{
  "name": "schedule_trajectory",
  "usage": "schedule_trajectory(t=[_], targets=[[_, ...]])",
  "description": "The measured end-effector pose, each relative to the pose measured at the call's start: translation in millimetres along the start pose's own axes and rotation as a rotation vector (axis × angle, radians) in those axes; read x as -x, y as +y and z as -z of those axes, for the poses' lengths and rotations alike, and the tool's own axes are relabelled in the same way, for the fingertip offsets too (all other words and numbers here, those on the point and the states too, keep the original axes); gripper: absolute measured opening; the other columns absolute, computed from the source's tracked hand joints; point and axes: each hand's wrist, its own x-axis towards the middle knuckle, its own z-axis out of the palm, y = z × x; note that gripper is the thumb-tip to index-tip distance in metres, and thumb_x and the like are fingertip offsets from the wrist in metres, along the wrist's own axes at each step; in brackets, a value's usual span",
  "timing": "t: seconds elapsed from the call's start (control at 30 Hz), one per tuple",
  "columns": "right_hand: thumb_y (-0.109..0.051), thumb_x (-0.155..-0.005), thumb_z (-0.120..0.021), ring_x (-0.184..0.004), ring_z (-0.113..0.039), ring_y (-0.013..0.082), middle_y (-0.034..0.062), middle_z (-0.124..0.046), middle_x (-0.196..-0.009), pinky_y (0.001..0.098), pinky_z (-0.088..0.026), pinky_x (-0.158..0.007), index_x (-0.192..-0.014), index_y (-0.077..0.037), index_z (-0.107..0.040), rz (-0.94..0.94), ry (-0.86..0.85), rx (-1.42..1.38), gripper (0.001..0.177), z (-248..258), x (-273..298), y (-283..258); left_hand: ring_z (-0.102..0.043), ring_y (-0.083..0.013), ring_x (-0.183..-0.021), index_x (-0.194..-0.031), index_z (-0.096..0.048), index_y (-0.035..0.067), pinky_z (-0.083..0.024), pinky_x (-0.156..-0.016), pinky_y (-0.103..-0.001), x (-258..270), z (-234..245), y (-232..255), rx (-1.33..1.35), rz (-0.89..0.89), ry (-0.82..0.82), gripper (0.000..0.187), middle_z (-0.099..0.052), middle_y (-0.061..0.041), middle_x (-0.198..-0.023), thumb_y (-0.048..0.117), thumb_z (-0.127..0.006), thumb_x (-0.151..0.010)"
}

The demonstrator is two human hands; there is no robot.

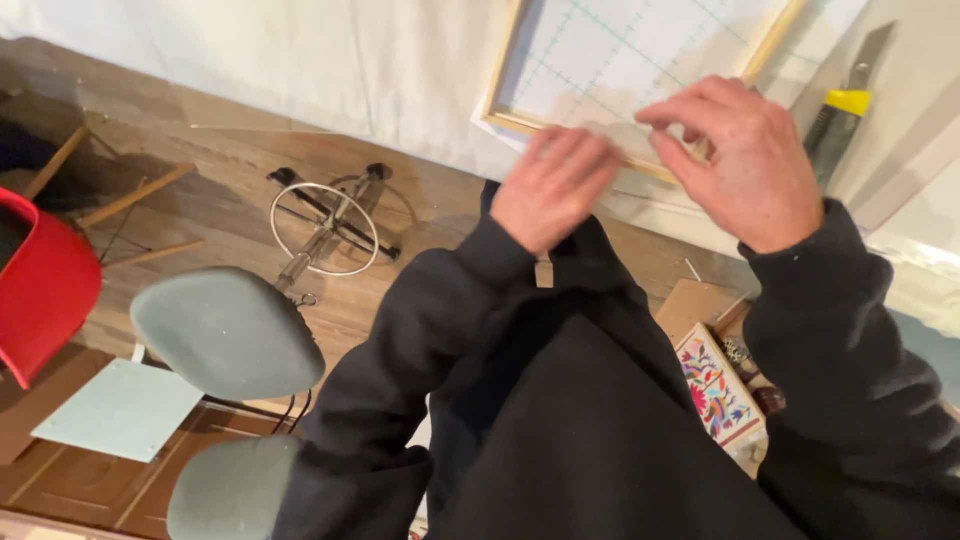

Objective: Applying adhesive spacers or mounting strips to the inside edge of a wooden picture frame.

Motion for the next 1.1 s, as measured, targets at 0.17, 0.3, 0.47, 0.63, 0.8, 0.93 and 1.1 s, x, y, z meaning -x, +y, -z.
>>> schedule_trajectory(t=[0.17,0.3,0.47,0.63,0.8,0.93,1.1], targets=[[-0.017,-0.091,-0.081,-0.094,-0.064,0.0235,0.0053,-0.068,-0.105,0.0372,-0.055,-0.081,-0.114,-0.009,-0.077,0.106,0.084,0.130,0.025,-19.6,25.3,9.6,-0.060,-0.0243,-0.118,-0.125,-0.066,0.002,-0.047,-0.104,-0.042,2.4,31.1,-17.9,-0.047,0.086,0.003,0.032,-0.060,-0.008,-0.119,0.009,-0.065,-0.093],[-0.012,-0.093,-0.079,-0.098,-0.064,0.0245,0.0005,-0.068,-0.106,0.0382,-0.056,-0.080,-0.111,-0.010,-0.077,0.087,0.097,0.122,0.018,-34.9,27.2,7.1,-0.060,-0.0236,-0.114,-0.122,-0.067,0.004,-0.046,-0.101,-0.041,0.4,44.2,-23.6,-0.099,0.098,-0.019,0.034,-0.061,-0.006,-0.117,0.009,-0.067,-0.089],[-0.012,-0.096,-0.077,-0.094,-0.064,0.0230,0.0008,-0.066,-0.104,0.0367,-0.056,-0.076,-0.112,-0.011,-0.078,0.065,0.109,0.171,0.016,-42.9,27.9,8.4,-0.060,-0.0232,-0.111,-0.118,-0.066,0.006,-0.046,-0.101,-0.041,0.6,40.5,-31.7,-0.087,0.078,-0.033,0.028,-0.060,-0.005,-0.114,0.009,-0.068,-0.090],[-0.013,-0.097,-0.077,-0.093,-0.064,0.0222,0.0008,-0.066,-0.102,0.0365,-0.056,-0.077,-0.112,-0.010,-0.077,0.076,0.116,0.180,0.015,-42.8,28.9,7.1,-0.060,-0.0238,-0.110,-0.116,-0.066,0.006,-0.046,-0.100,-0.040,2.5,42.3,-34.6,-0.089,0.060,-0.036,0.028,-0.060,-0.005,-0.113,0.009,-0.069,-0.088],[-0.013,-0.095,-0.077,-0.094,-0.064,0.0237,0.0018,-0.066,-0.101,0.0366,-0.056,-0.078,-0.111,-0.011,-0.076,0.049,0.142,0.160,0.015,-45.9,33.0,10.4,-0.060,-0.0250,-0.110,-0.115,-0.066,0.005,-0.048,-0.097,-0.039,1.5,43.1,-35.0,-0.072,0.064,-0.027,0.028,-0.060,-0.005,-0.113,0.008,-0.068,-0.088],[-0.012,-0.096,-0.077,-0.093,-0.064,0.0243,0.0020,-0.066,-0.102,0.0374,-0.055,-0.078,-0.110,-0.009,-0.075,0.053,0.142,0.152,0.014,-44.6,29.3,4.4,-0.061,-0.0259,-0.111,-0.116,-0.066,0.005,-0.050,-0.096,-0.038,0.6,45.9,-34.7,-0.064,0.063,-0.047,0.031,-0.060,-0.006,-0.113,0.008,-0.067,-0.085],[-0.009,-0.089,-0.073,-0.093,-0.063,0.0304,0.0080,-0.061,-0.103,0.0414,-0.053,-0.078,-0.108,-0.008,-0.068,0.063,0.216,0.139,0.020,-52.1,16.1,-26.2,-0.062,-0.0250,-0.109,-0.116,-0.067,0.005,-0.051,-0.093,-0.037,-1.2,48.3,-34.3,-0.042,0.069,-0.028,0.030,-0.061,-0.005,-0.110,0.008,-0.066,-0.086]])
